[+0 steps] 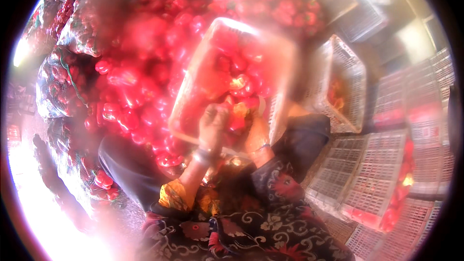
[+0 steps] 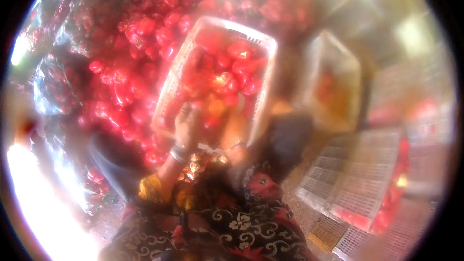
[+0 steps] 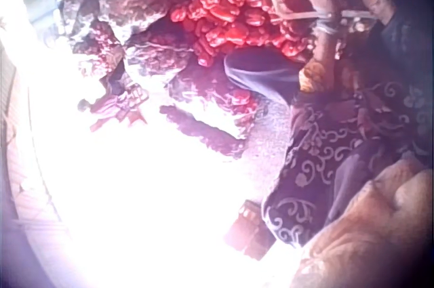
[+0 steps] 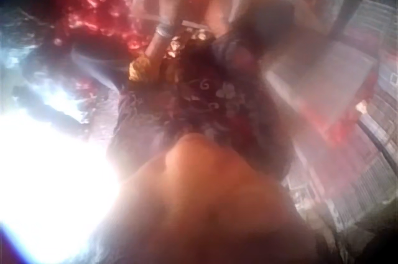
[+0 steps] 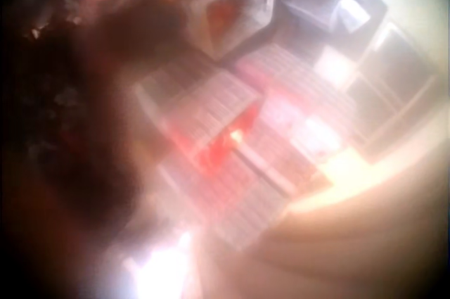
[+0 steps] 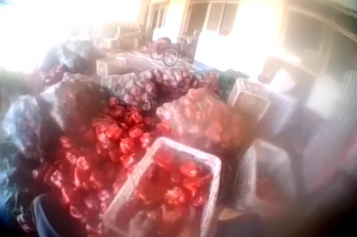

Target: The person is sorting red bell peppers from a large pile on the floor, using a knife to trim stems and damaged parts before placing the peppers into a plastic crate.

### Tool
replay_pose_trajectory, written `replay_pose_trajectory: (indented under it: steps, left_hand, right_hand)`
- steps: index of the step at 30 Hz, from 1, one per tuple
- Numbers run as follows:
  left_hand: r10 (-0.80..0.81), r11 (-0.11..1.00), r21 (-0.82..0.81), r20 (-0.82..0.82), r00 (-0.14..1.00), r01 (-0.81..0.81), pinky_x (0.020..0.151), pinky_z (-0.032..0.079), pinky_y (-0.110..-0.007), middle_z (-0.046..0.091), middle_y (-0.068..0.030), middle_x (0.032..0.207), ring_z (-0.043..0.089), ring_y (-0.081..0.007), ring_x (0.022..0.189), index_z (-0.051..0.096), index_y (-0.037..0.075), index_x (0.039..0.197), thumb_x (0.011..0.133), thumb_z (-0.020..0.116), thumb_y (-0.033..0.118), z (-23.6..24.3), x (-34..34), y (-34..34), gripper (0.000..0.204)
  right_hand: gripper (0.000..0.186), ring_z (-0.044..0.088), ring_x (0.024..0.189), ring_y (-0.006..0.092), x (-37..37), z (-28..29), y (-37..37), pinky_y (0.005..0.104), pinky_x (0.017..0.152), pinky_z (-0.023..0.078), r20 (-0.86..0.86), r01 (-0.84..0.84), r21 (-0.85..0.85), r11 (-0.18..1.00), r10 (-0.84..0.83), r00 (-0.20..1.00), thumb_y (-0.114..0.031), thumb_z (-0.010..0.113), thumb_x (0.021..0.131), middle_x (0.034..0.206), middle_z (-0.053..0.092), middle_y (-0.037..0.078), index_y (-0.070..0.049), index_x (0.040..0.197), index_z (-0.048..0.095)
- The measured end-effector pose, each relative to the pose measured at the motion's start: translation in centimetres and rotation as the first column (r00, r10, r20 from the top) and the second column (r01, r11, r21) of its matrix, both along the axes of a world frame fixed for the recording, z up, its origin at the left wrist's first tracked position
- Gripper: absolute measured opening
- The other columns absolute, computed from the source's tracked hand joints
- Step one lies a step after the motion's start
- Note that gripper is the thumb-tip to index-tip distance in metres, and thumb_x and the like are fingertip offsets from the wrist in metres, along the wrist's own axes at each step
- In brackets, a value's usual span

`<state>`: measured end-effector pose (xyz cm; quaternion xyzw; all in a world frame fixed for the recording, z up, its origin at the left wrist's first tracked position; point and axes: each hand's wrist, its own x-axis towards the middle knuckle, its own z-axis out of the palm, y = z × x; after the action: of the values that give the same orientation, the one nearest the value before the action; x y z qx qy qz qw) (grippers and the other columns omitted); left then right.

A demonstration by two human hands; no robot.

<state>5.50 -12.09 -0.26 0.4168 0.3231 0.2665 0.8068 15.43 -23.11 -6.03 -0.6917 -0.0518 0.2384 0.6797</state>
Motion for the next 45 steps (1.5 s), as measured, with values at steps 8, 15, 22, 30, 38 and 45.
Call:
replay_pose_trajectory:
  steps: [8, 15, 22, 30, 38, 45]
  left_hand:
    - [-0.038, 0.302, 0.834, -0.474, 0.880, 0.463, 0.087, 0.056, -0.034, 0.068, -0.0091, 0.118, 0.066, -0.0199, 0.102, 0.062, 0.004, 0.128, 0.104, 0.052, 0.022, -2.1, -3.0, 10.5, 0.032]
    - [-0.127, 0.681, 0.618, -0.429, 0.894, 0.393, 0.072, 0.057, -0.035, 0.072, -0.0067, 0.095, 0.070, -0.0192, 0.083, 0.072, 0.006, 0.103, 0.087, 0.067, 0.013, -4.7, -11.6, 22.4, 0.018]
    - [-0.163, 0.271, 0.137, -0.969, 0.185, 0.953, 0.081, 0.056, -0.041, 0.073, -0.0119, 0.102, 0.071, -0.0258, 0.094, 0.074, 0.010, 0.106, 0.084, 0.070, 0.039, -10.4, -14.8, 15.9, 0.036]
    - [-0.100, 0.524, -0.002, -0.993, 0.059, 0.851, 0.091, 0.055, -0.044, 0.073, -0.0140, 0.112, 0.069, -0.0342, 0.107, 0.071, 0.015, 0.119, 0.082, 0.067, 0.057, -7.5, -9.9, 12.1, 0.056]
    - [0.014, 0.980, 0.174, -0.554, 0.833, 0.099, 0.096, 0.055, -0.041, 0.070, -0.0130, 0.113, 0.062, -0.0313, 0.117, 0.059, 0.012, 0.134, 0.078, 0.074, 0.020, -16.3, -20.3, 20.9, 0.058]
    - [0.019, 0.912, 0.410, -0.082, 0.996, 0.016, 0.096, 0.056, -0.032, 0.059, -0.0097, 0.134, 0.060, -0.0189, 0.116, 0.038, 0.003, 0.151, 0.085, 0.066, 0.005, -5.0, -20.0, 16.7, 0.072]
  right_hand:
    - [0.024, 0.061, 0.069, 0.0166, -1.2, 4.2, -0.6, 0.0324, 0.060, 0.050, 0.092, -0.432, -0.091, 0.897, 0.439, 0.894, -0.028, 0.055, 0.104, 0.078, 0.061, 0.002, -0.007, 0.108, 0.063]
    - [0.033, 0.068, 0.095, 0.0405, -7.2, 5.0, 1.2, 0.0458, 0.083, 0.054, 0.250, -0.817, -0.528, 0.232, 0.962, 0.112, -0.034, 0.058, 0.099, 0.115, 0.068, 0.020, -0.014, 0.124, 0.068]
    - [0.036, 0.072, 0.090, 0.0244, -6.4, 3.8, 3.9, 0.0358, 0.080, 0.054, -0.120, -0.783, -0.527, 0.330, 0.883, 0.453, -0.023, 0.066, 0.094, 0.102, 0.074, 0.016, -0.009, 0.127, 0.067]
    - [0.032, 0.067, 0.080, 0.0115, -6.8, 1.7, 4.1, 0.0304, 0.073, 0.053, -0.098, -0.728, -0.576, 0.372, 0.853, 0.513, -0.023, 0.066, 0.095, 0.091, 0.073, 0.009, -0.008, 0.123, 0.069]
    - [0.028, 0.062, 0.068, 0.0083, -7.1, 1.5, 6.1, 0.0257, 0.054, 0.048, -0.263, -0.652, -0.408, 0.640, 0.601, 0.755, -0.026, 0.065, 0.098, 0.079, 0.066, 0.000, -0.005, 0.117, 0.071]
    - [0.026, 0.060, 0.068, 0.0068, -9.4, 7.4, 11.0, 0.0256, 0.056, 0.051, -0.182, -0.573, -0.092, 0.814, 0.552, 0.814, -0.015, 0.068, 0.096, 0.088, 0.069, 0.002, -0.003, 0.119, 0.069]
